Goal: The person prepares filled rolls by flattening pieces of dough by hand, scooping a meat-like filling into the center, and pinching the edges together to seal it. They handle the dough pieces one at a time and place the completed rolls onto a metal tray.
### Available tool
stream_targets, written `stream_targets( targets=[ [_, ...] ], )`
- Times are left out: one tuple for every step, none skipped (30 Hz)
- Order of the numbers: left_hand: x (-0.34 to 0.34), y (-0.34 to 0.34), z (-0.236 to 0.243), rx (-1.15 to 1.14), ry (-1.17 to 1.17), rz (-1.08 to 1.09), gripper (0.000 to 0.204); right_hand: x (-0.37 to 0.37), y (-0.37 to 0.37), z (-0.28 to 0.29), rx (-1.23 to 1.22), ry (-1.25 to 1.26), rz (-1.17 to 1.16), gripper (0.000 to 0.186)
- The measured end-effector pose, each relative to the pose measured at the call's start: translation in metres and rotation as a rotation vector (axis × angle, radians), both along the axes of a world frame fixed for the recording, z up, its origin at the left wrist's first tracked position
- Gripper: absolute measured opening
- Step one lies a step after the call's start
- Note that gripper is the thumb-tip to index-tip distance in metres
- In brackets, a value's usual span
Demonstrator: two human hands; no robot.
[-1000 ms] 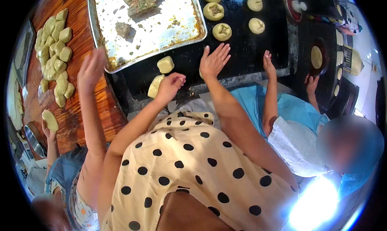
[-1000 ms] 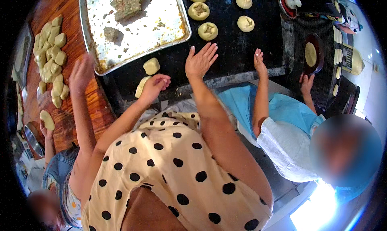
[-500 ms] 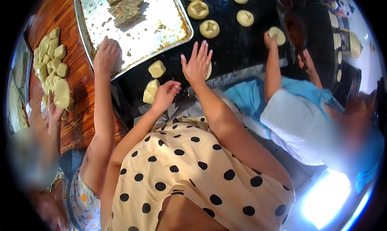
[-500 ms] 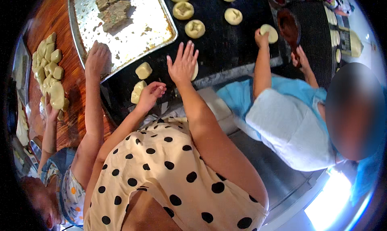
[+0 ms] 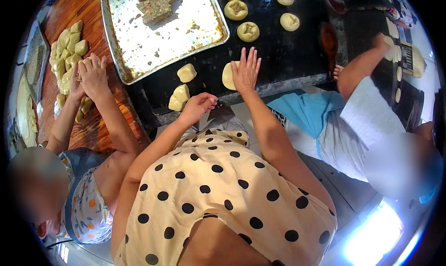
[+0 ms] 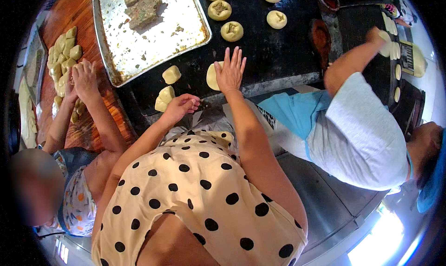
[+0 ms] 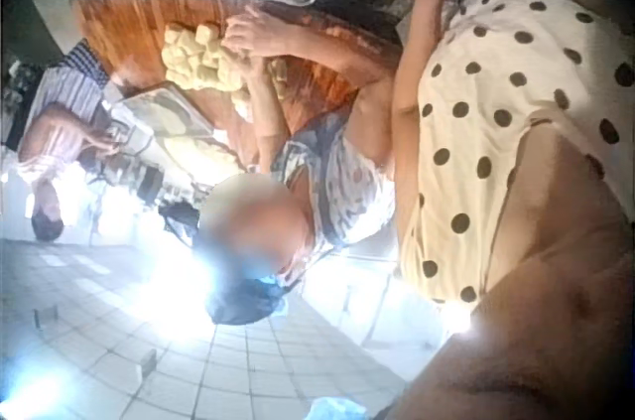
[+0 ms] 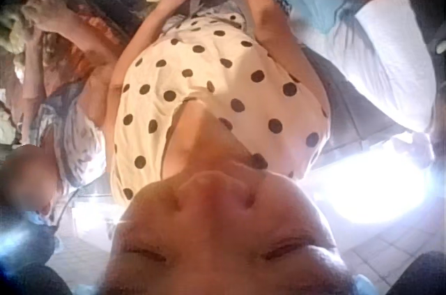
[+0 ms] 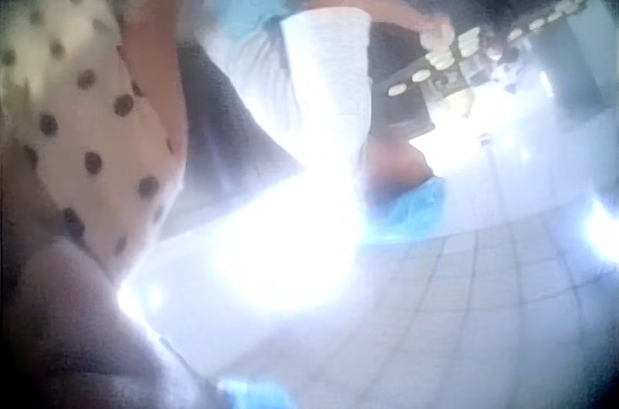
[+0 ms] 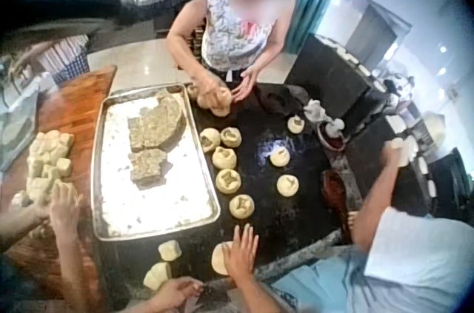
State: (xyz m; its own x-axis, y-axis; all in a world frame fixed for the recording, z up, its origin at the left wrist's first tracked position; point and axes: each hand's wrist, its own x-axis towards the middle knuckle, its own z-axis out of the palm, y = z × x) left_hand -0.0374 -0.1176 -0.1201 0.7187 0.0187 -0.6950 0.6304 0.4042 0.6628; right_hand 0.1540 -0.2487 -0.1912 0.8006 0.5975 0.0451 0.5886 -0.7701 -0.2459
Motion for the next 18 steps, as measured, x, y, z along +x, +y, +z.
stream_targets(
  targets=[
    [-0.001,0.003,0.002,-0.004,0.000,0.013,0.023,0.002,-0.001,-0.001,-0.014,0.008,-0.010,0.063],
    [-0.003,0.008,0.001,-0.008,-0.001,0.036,0.023,0.008,-0.003,0.006,0.123,0.131,-0.102,0.060],
    [-0.007,0.010,0.001,-0.019,0.003,0.063,0.023,0.009,-0.011,0.012,0.252,0.263,-0.189,0.057],
    [-0.010,0.015,0.000,-0.022,0.025,0.119,0.024,0.011,-0.020,0.018,0.381,0.396,-0.276,0.055],
    [-0.008,0.020,0.001,-0.031,0.048,0.168,0.025,0.014,-0.030,0.023,0.393,0.307,-0.300,0.046],
    [-0.008,0.022,-0.002,-0.003,0.063,0.197,0.027,0.011,-0.037,0.027,0.394,0.388,-0.388,0.042],
    [-0.006,0.023,-0.003,-0.006,0.067,0.213,0.027,0.009,-0.042,0.030,0.393,0.469,-0.477,0.037],
    [-0.004,0.025,-0.002,-0.010,0.068,0.225,0.028,0.008,-0.043,0.028,0.412,0.446,-0.463,0.036],
    [0.000,0.026,0.005,-0.011,0.077,0.235,0.028,0.003,-0.044,0.019,0.431,0.430,-0.453,0.035],
    [0.004,0.027,0.014,0.021,0.078,0.224,0.028,0.000,-0.045,0.011,0.450,0.414,-0.442,0.034],
    [0.006,0.027,0.013,0.015,0.068,0.225,0.028,0.001,-0.044,0.005,0.557,0.550,-0.534,0.035],
    [0.007,0.027,0.010,0.009,0.057,0.228,0.028,0.004,-0.041,-0.002,0.662,0.687,-0.624,0.036],
    [0.007,0.026,0.007,0.003,0.046,0.231,0.028,0.006,-0.040,-0.008,0.767,0.824,-0.713,0.037],
    [0.005,0.024,-0.002,-0.025,0.024,0.261,0.025,0.018,-0.043,-0.007,0.689,1.031,-0.683,0.039],
    [0.007,0.024,-0.008,-0.051,-0.003,0.289,0.022,0.025,-0.040,-0.001,0.477,1.197,-0.663,0.035],
    [0.006,0.025,-0.013,-0.052,0.016,0.259,0.025,0.024,-0.038,0.005,0.244,0.885,-0.393,0.033],
    [0.008,0.024,-0.016,-0.035,-0.005,0.263,0.025,0.019,-0.038,0.015,0.017,0.562,-0.130,0.032],
    [0.010,0.023,-0.018,-0.019,-0.027,0.270,0.025,0.017,-0.037,0.023,0.056,0.523,-0.069,0.031]
  ],
)
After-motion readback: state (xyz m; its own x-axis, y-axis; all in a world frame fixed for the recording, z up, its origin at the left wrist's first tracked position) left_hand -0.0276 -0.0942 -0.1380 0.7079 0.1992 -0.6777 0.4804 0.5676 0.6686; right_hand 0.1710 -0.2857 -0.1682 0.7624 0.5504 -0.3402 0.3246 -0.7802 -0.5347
